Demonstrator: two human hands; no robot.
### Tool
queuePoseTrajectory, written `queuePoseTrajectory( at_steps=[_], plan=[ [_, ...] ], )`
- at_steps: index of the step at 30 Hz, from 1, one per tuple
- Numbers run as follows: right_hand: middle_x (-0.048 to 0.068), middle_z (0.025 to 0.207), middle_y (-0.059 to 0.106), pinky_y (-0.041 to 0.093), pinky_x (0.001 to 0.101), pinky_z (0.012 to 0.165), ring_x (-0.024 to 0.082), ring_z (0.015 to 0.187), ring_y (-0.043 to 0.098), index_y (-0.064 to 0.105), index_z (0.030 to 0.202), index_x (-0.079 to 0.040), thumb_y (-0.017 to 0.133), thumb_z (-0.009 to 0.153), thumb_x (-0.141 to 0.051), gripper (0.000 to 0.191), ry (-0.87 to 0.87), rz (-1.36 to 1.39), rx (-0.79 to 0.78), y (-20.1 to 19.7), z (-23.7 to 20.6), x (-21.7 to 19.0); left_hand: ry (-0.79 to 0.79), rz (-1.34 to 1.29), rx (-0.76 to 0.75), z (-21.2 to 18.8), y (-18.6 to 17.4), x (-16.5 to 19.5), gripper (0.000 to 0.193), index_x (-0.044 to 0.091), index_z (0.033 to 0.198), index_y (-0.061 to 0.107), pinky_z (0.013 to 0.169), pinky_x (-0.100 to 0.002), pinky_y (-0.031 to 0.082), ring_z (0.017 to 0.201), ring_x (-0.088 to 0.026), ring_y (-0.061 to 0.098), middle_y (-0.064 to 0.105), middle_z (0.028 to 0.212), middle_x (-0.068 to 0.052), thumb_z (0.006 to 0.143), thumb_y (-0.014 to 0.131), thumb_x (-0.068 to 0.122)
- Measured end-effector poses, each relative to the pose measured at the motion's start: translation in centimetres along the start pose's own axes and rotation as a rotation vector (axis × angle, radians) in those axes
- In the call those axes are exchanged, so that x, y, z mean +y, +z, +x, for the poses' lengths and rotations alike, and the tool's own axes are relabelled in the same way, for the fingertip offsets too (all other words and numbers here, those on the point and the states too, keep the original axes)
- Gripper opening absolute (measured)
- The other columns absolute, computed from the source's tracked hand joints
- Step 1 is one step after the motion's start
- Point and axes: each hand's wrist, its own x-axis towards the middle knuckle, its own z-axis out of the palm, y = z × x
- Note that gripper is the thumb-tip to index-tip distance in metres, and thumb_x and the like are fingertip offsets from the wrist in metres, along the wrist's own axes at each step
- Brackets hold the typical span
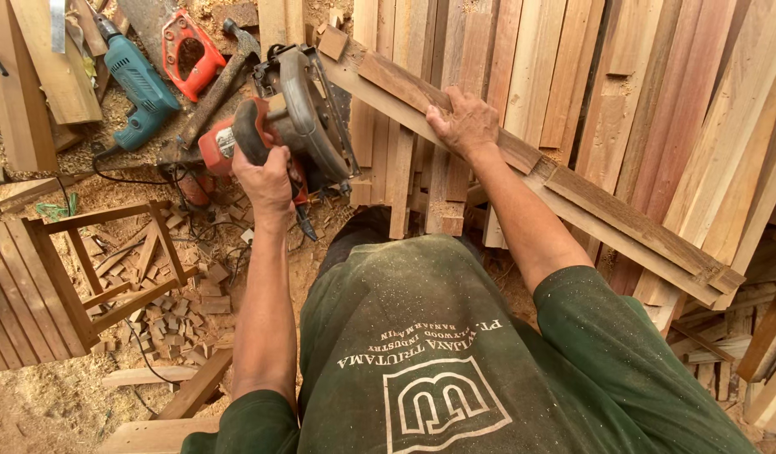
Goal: The person uses a circular saw to cut multiple wooden planks in a workshop. They pick up each plank, position it, make a cut, and then place the cut piece aside. The process is repeated for several planks.
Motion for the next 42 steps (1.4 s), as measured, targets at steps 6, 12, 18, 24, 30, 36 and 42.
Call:
queuePoseTrajectory(
  at_steps=[6,12,18,24,30,36,42],
  plan=[
    [0.007,0.077,0.062,0.047,0.0395,0.055,0.019,0.065,0.058,0.065,0.112,-0.015,0.048,0.096,-0.059,0.049,0.028,0.021,-0.018,-0.6,-0.2,-0.5,-0.017,0.02,-0.012,1.0,0.4,-0.5,0.023,0.005,0.105,0.059,0.065,-0.023,0.055,0.077,-0.01,0.061,0.056,0.094,-0.002,0.082,0.06,0.001],
    [0.007,0.078,0.063,0.049,0.0416,0.058,0.02,0.068,0.061,0.066,0.108,-0.015,0.051,0.094,-0.059,0.048,0.038,0.022,-0.018,-1.0,-0.1,-0.6,-0.013,0.007,-0.031,1.5,0.8,-1.0,0.024,0.004,0.106,0.059,0.065,-0.024,0.055,0.077,-0.009,0.06,0.056,0.094,-0.002,0.083,0.059,0.0],
    [0.007,0.076,0.062,0.049,0.0416,0.057,0.02,0.068,0.061,0.066,0.108,-0.017,0.05,0.093,-0.061,0.049,0.025,0.0,0.007,-0.7,-0.2,-0.3,-0.045,-0.02,-0.025,1.6,1.3,-1.2,0.022,0.004,0.107,0.06,0.063,-0.025,0.054,0.073,-0.009,0.06,0.058,0.091,-0.003,0.085,0.057,0.002],
    [0.005,0.074,0.059,0.046,0.0374,0.052,0.017,0.065,0.057,0.065,0.107,-0.018,0.047,0.095,-0.063,0.05,0.042,-0.033,-0.056,-0.1,0.0,0.2,-0.018,0.051,-0.007,1.4,1.7,-0.8,0.028,0.004,0.109,0.062,0.063,-0.024,0.055,0.073,-0.008,0.06,0.056,0.09,0.0,0.081,0.057,0.003],
    [0.002,0.072,0.058,0.041,0.0347,0.046,0.015,0.061,0.053,0.065,0.106,-0.02,0.045,0.094,-0.066,0.051,0.008,-0.024,-0.027,0.8,-0.2,1.3,-0.062,0.056,0.036,1.5,2.0,-1.0,0.021,0.002,0.104,0.061,0.058,-0.025,0.055,0.068,-0.01,0.058,0.06,0.087,-0.002,0.083,0.059,0.002],
    [0.004,0.074,0.061,0.044,0.0362,0.045,0.015,0.059,0.055,0.063,0.104,-0.018,0.045,0.095,-0.066,0.052,0.021,-0.063,-0.038,1.0,-0.9,2.1,-0.016,0.011,0.031,1.4,2.4,-1.4,0.032,0.003,0.112,0.061,0.062,-0.024,0.052,0.072,-0.01,0.058,0.058,0.092,-0.001,0.081,0.057,-0.003],
    [0.01,0.074,0.063,0.051,0.0426,0.052,0.023,0.064,0.064,0.065,0.108,-0.017,0.052,0.09,-0.065,0.052,-0.025,0.038,0.081,0.2,-1.5,2.2,-0.021,-0.075,0.034,1.5,3.0,-1.1,0.047,0.002,0.13,0.061,0.073,-0.026,0.051,0.084,-0.011,0.056,0.054,0.102,-0.002,0.084,0.053,-0.003]
  ],
)
